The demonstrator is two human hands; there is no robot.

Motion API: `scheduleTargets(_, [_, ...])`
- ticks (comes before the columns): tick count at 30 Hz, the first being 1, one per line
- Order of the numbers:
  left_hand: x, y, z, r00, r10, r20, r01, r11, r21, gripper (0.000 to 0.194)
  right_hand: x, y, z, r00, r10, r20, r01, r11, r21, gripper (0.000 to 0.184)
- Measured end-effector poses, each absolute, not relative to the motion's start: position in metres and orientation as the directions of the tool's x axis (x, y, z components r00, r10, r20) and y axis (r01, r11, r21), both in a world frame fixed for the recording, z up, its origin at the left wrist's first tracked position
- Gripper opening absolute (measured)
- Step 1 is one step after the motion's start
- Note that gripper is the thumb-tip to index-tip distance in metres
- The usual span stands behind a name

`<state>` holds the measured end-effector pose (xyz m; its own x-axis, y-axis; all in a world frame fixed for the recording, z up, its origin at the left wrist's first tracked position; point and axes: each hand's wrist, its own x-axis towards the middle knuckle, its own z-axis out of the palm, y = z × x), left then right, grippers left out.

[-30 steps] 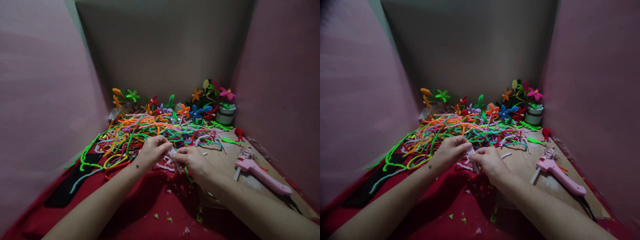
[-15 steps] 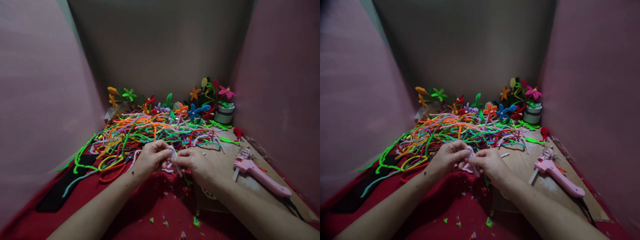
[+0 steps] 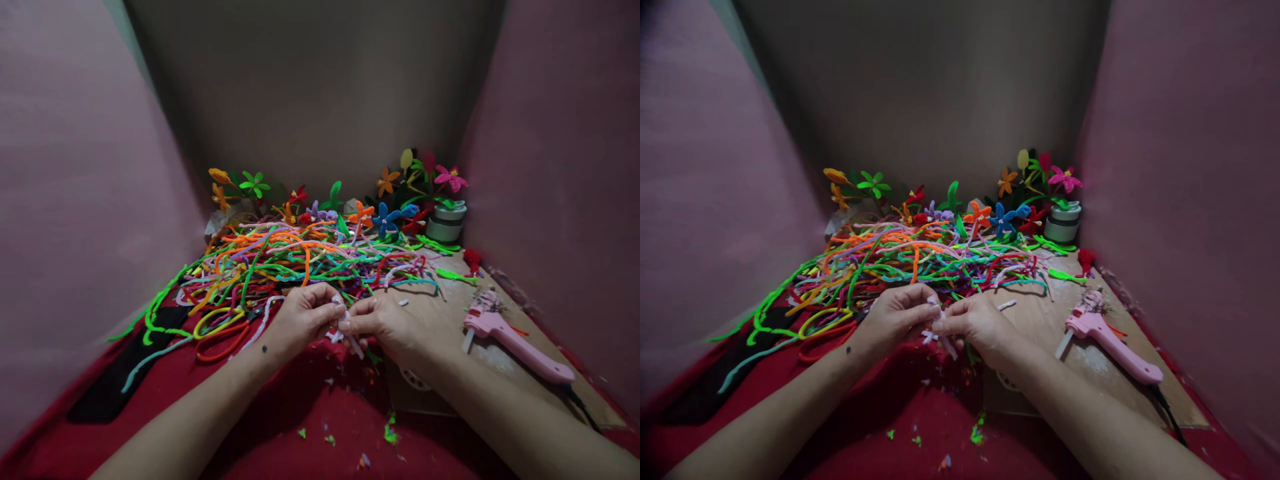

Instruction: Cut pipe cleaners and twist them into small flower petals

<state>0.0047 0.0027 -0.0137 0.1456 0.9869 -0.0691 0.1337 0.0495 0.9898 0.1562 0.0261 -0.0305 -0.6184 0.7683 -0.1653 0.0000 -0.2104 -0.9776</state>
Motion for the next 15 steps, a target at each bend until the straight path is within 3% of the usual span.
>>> scheduleTargets(3, [0.0046, 0.0021, -0.0079, 0.135, 0.990, -0.041, 0.216, 0.011, 0.976, 0.019, 0.1565, 0.0267, -0.0318, -0.645, 0.752, -0.135, -0.010, -0.185, -0.983, 0.024])
scheduleTargets(9, [-0.0036, 0.0052, -0.0083, 0.291, 0.949, -0.121, 0.245, 0.048, 0.968, 0.017, 0.1576, 0.0285, -0.0319, -0.653, 0.747, -0.126, 0.030, -0.142, -0.989, 0.026])
scheduleTargets(13, [-0.0011, 0.0028, -0.0095, 0.216, 0.967, 0.136, 0.504, -0.230, 0.833, 0.012, 0.1561, 0.0284, -0.0361, -0.636, 0.759, -0.142, 0.026, -0.163, -0.986, 0.025])
scheduleTargets(15, [0.0004, 0.0021, -0.0081, 0.195, 0.966, 0.169, 0.547, -0.250, 0.799, 0.011, 0.1547, 0.0266, -0.0351, -0.598, 0.789, -0.139, 0.028, -0.153, -0.988, 0.025])
